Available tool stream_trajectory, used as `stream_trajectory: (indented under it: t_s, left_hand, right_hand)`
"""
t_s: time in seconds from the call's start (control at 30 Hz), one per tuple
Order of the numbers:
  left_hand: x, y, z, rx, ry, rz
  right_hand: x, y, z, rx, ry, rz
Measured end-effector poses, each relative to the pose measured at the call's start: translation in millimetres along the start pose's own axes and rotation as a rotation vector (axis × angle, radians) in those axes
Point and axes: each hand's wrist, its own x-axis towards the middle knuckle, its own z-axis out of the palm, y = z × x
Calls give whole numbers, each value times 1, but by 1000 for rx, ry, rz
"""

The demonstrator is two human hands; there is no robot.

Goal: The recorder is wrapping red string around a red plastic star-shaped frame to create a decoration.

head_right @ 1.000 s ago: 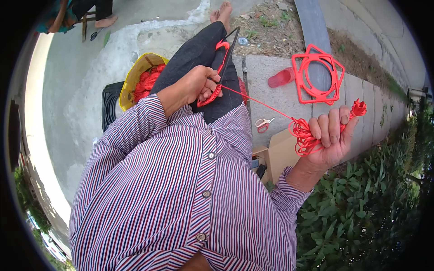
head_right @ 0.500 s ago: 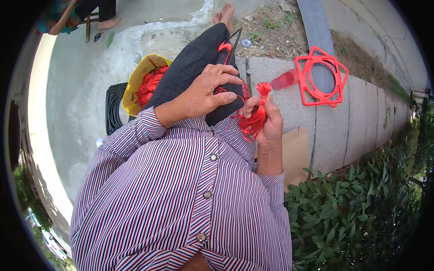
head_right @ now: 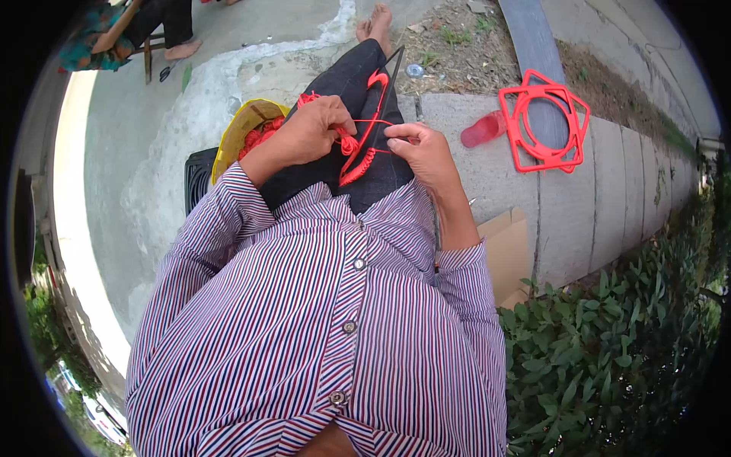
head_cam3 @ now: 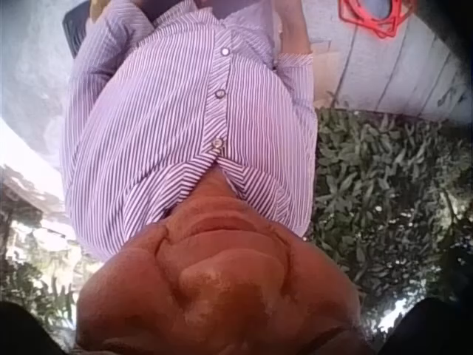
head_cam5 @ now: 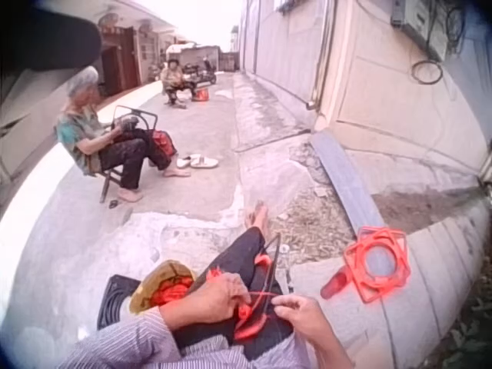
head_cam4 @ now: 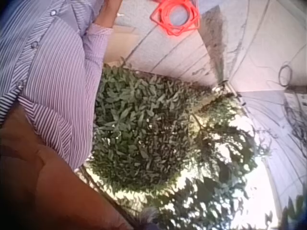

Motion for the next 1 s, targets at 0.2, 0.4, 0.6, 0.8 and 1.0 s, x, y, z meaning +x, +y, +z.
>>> stream_trajectory:
  t_s: [0.2, 0.4, 0.6, 0.8, 1.0]
  left_hand:
    - [11, 16, 45, -435, 262, -247]
    - [17, 3, 54, -377, 395, -465]
    - [25, 14, 78, -1409, 168, -803]
    - [23, 17, 83, -1484, 239, -803]
    - [27, 46, 70, -899, 182, -827]
  right_hand:
    - [13, -5, 15, -572, -100, 165]
    - [-13, -30, 7, -160, 241, -445]
    - [-55, -104, 12, 750, -279, -447]
    - [-113, -131, 57, 677, -477, -377]
    - [-130, -159, 25, 554, -271, -814]
